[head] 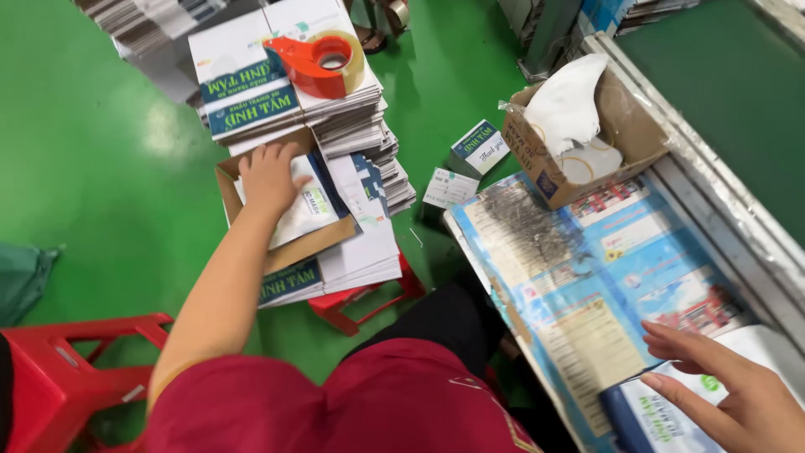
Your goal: The person tapes a cardboard box, gathers stacks of masks from a conveyor belt, and inserts the masks into plastic pouches.
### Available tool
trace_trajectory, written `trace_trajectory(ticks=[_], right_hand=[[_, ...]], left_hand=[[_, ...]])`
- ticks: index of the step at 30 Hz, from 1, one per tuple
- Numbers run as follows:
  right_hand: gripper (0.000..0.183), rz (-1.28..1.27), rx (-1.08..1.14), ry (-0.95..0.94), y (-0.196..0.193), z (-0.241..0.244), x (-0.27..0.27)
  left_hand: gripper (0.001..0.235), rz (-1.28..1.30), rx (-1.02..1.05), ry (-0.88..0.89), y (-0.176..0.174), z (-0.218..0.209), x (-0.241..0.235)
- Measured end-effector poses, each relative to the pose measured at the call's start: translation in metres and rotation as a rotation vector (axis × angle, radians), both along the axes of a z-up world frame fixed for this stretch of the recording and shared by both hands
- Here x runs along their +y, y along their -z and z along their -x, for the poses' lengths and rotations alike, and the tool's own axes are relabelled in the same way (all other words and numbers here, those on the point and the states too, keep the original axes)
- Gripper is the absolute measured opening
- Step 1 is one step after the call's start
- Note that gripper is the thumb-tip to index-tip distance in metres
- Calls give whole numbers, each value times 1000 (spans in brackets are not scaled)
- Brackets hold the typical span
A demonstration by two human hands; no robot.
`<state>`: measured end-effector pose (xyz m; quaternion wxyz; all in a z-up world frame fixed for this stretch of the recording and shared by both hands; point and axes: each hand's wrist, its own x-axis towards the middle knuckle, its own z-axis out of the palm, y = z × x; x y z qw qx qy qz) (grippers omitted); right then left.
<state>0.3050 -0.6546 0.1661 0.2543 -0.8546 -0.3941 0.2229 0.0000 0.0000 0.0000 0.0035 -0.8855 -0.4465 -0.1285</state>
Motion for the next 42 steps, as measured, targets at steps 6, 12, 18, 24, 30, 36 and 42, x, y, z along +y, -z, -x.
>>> trace_trajectory(ticks=[6, 12, 18, 24, 30, 36, 42], right_hand=[[68, 56, -4, -303, -42, -19, 60], [54, -117, 95, -608, -70, 41, 210], [52, -154, 365, -747, 59, 58, 389], [70, -295, 234, -507, 128, 107, 496], [56, -262, 202, -747, 150, 147, 526], [68, 50, 313, -709, 144, 138, 547], [83, 54, 1009, -347, 151, 125, 541]], left_hand=[[96, 351, 70, 23, 60, 37, -17], [101, 387, 163, 34, 81, 27, -5], [96, 511, 243, 13, 35, 19, -18], [75, 25, -472, 84, -46, 80, -75], [101, 342, -916, 1, 67, 72, -109], [102, 456, 354, 430, -22, 86, -109], [83, 762, -74, 2, -6, 100, -19]])
